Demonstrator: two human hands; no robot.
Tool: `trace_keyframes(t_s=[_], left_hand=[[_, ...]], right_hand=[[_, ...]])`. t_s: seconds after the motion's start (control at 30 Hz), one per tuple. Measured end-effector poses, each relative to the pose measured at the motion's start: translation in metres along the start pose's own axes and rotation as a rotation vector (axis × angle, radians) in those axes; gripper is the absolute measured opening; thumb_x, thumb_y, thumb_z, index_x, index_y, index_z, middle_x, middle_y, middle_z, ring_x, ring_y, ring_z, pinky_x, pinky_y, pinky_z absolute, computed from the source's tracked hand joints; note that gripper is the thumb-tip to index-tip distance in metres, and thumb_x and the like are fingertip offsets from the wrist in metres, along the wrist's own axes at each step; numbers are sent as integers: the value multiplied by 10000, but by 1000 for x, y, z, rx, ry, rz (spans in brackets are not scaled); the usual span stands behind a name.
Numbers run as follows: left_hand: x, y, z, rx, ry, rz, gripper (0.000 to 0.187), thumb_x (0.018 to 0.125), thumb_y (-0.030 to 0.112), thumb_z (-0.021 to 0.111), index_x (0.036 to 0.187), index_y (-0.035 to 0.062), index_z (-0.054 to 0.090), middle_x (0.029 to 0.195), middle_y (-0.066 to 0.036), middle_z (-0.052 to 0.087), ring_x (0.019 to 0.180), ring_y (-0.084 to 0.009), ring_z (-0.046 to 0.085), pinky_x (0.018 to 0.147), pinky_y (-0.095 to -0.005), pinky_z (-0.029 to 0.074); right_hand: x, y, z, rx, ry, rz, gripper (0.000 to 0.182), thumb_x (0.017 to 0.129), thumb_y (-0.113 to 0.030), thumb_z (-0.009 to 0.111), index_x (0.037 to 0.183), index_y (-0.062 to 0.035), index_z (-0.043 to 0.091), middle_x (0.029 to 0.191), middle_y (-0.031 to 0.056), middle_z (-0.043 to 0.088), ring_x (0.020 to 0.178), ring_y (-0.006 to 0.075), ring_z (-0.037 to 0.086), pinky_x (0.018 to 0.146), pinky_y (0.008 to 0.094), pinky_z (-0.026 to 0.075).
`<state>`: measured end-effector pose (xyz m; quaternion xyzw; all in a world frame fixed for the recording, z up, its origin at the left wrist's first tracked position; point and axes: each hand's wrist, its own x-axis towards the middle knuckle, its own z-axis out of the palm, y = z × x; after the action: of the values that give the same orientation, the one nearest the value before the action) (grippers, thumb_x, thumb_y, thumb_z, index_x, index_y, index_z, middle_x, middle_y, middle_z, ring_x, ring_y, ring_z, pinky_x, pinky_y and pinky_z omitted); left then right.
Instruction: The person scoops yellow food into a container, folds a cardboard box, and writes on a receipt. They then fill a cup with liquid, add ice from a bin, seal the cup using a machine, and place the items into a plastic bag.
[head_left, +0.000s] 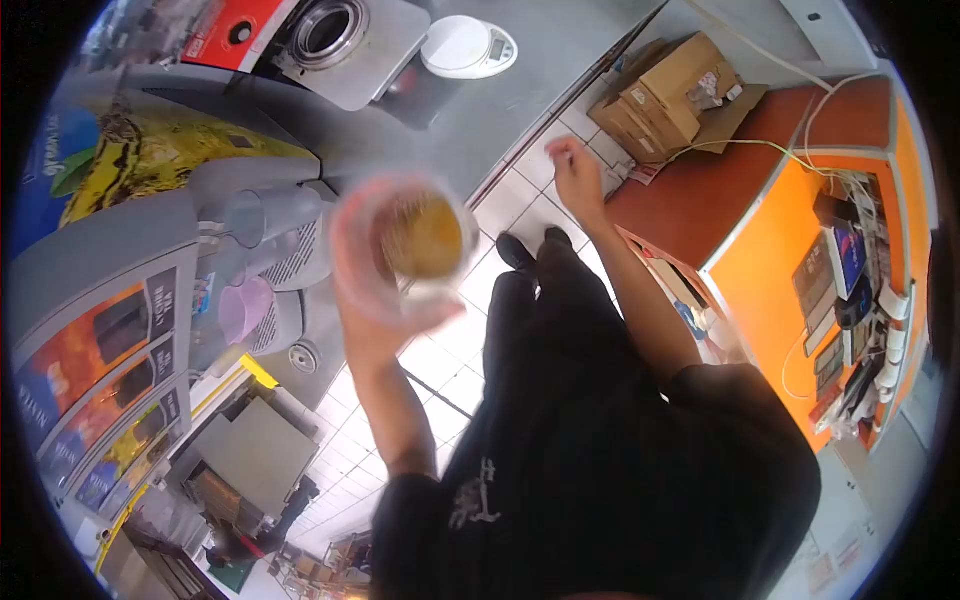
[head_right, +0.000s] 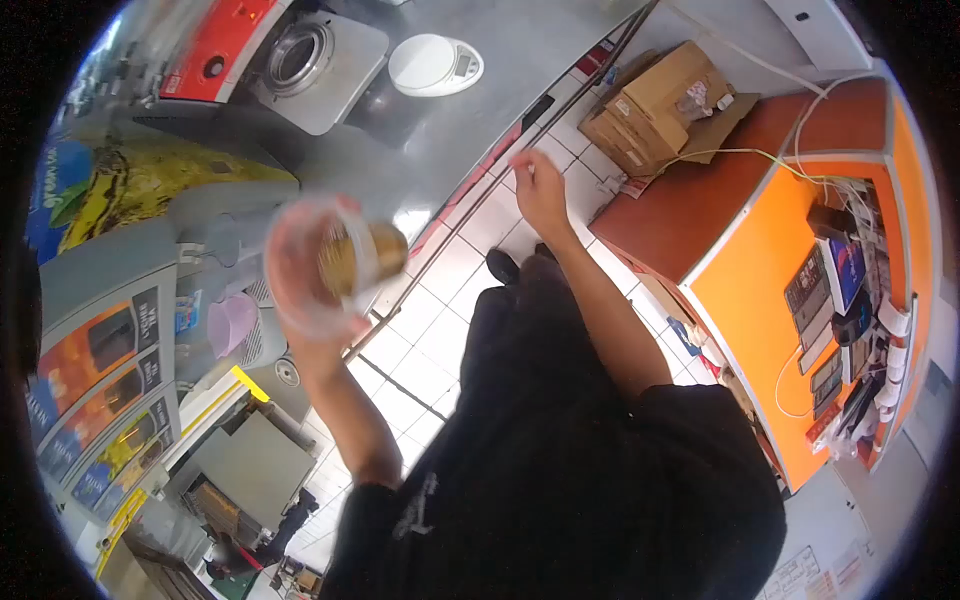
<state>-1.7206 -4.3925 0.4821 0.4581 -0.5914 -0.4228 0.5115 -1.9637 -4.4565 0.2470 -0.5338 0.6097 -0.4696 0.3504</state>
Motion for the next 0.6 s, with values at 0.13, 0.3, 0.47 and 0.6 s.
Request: trace_keyframes(t_s=[0.13,0.3,0.47,0.6], left_hand=[[-81,-56,5,-92,7,-72,1249,467,408,989,1479,107,323,1322,-209,529,1208,-393,546,1000,-501,459],[-170,-190,18,-285,-5,56,1277,339,418,1008,1393,22,404,1315,-220,537,1180,-402,567,1001,-462,472],[-228,-331,39,-167,77,-20,1257,341,362,1017,1392,47,402,1289,-219,551,1196,-386,556,1012,-479,454],[-292,-432,68,-76,204,-125,1186,421,335,1011,1386,35,391,1291,-197,553,1220,-326,544,1017,-442,442]], right_hand=[[-21,173,65,-107,-503,473,159,891,-180,614,966,-42,635,834,87,664,695,163,644,668,304,521],[-24,252,165,187,-806,728,447,977,-434,554,1274,-100,530,1066,102,640,877,227,652,705,402,551],[-16,322,289,357,-824,801,612,891,-432,693,1304,-65,429,1118,165,590,946,331,662,742,419,570],[-56,317,304,519,-569,609,728,838,-353,764,1264,-71,244,1061,212,595,882,303,682,730,407,588]])
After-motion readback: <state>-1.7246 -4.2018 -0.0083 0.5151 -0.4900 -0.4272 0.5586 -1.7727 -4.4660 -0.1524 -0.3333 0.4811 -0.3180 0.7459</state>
